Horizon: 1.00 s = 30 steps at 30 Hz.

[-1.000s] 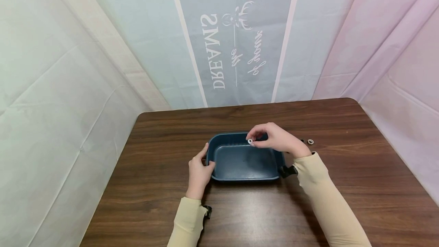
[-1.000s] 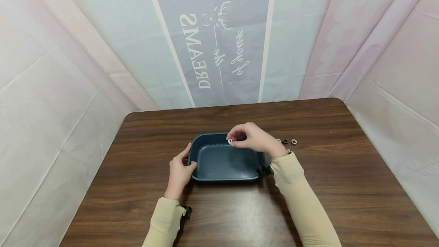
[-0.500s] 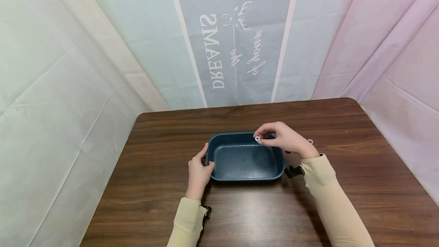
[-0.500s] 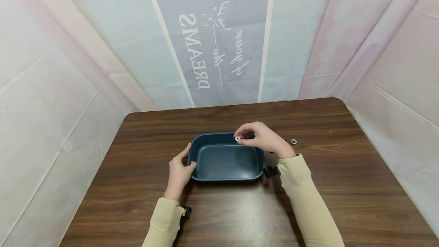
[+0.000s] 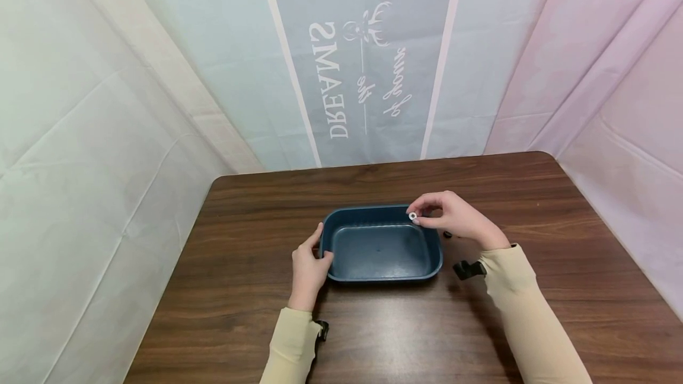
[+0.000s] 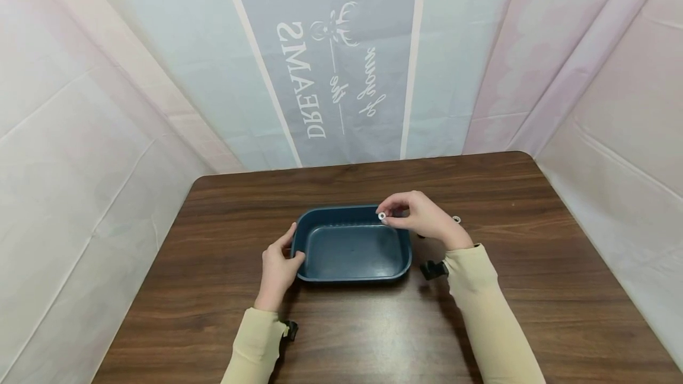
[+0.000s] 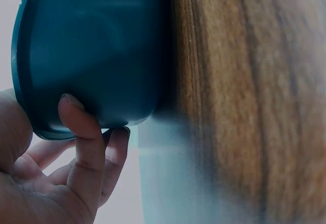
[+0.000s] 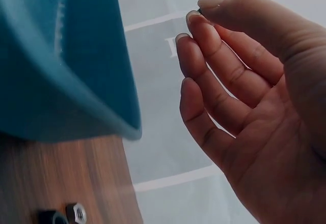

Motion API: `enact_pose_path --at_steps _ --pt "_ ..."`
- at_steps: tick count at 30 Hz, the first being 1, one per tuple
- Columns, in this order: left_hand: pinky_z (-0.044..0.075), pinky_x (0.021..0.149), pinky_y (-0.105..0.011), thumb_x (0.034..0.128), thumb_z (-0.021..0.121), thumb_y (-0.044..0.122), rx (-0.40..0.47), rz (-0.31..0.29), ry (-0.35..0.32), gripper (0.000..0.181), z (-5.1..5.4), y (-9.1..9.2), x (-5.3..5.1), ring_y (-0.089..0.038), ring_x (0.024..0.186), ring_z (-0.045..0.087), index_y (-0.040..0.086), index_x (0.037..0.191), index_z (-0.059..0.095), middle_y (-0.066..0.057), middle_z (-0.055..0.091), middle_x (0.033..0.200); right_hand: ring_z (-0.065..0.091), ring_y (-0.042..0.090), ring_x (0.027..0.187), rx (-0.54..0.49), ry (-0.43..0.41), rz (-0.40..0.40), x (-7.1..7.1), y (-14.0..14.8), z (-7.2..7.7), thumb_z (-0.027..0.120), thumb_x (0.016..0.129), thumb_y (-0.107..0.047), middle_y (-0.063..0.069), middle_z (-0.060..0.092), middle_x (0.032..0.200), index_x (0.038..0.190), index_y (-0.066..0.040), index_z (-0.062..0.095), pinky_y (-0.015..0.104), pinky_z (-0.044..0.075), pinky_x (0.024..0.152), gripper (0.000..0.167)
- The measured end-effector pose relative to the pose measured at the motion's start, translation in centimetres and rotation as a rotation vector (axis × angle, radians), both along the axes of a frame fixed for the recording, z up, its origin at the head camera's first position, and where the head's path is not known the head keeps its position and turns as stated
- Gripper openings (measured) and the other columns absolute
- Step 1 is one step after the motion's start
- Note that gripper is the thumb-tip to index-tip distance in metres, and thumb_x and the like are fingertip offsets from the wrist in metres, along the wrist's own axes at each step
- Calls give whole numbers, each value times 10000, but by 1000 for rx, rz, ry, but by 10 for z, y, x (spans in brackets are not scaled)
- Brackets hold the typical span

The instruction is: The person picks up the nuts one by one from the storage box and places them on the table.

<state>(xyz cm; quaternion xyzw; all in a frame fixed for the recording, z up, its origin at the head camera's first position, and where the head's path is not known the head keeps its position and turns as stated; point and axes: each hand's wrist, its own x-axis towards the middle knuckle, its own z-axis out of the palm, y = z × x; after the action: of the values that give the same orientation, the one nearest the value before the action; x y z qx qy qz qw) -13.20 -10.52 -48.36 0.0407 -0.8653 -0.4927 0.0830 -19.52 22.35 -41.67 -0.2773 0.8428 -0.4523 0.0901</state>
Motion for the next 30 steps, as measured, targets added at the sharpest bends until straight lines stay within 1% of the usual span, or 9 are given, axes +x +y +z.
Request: enact_pose_path --at_steps 4,9,13,16,18,20,23,30 --pt "373 444 -257 769 646 -50 -13 7 8 669 1 -1 0 -149 529 471 182 1386 531 -88 662 1128 611 166 851 7 11 -16 1 7 -2 697 873 -171 -33 667 937 1047 -201 694 377 508 723 176" --pt "369 453 -257 767 646 -48 -34 15 21 664 0 -3 -1 -147 551 463 176 1382 536 -79 677 1075 602 196 842 3 0 -41 3 13 -4 688 878 -142 -3 663 937 1039 -164 691 334 508 689 162" --pt "364 443 -253 765 646 -44 -36 9 23 661 0 -3 -1 -150 522 450 175 1379 540 -80 673 1104 606 261 749 5 -7 -59 7 17 -6 667 883 -73 69 663 907 1036 -83 685 320 489 587 155" --pt "361 439 -253 763 644 -45 -31 6 23 662 0 -3 -1 -151 516 450 178 1378 540 -84 673 1111 590 257 689 -5 -17 -71 9 22 -10 669 887 -98 71 653 866 1034 -56 684 310 465 511 154" --pt "368 442 -254 761 644 -48 -27 4 25 663 0 -3 -1 -150 536 470 173 1377 541 -87 675 1103 582 266 685 -19 -29 -83 9 26 -14 684 884 -152 62 645 850 1032 -69 687 314 459 487 170" --pt "375 445 -256 761 646 -51 -22 2 24 663 0 -2 -1 -150 552 482 169 1377 540 -91 677 1088 574 265 711 -34 -32 -96 10 31 -18 697 876 -198 40 641 847 1019 -91 692 320 469 498 178" --pt "389 450 -260 761 651 -54 -20 -1 25 660 -1 -2 -1 -151 565 497 159 1375 542 -93 678 1076 568 299 729 -53 -35 -112 11 38 -22 709 867 -205 47 642 853 1003 -96 692 331 480 526 175" --pt "404 458 -258 757 650 -59 -12 -4 27 658 -1 -1 -1 -140 590 518 149 1372 545 -97 680 1053 580 229 766 -49 -25 -140 14 52 -33 703 870 -162 40 643 880 992 -75 676 300 505 618 152"
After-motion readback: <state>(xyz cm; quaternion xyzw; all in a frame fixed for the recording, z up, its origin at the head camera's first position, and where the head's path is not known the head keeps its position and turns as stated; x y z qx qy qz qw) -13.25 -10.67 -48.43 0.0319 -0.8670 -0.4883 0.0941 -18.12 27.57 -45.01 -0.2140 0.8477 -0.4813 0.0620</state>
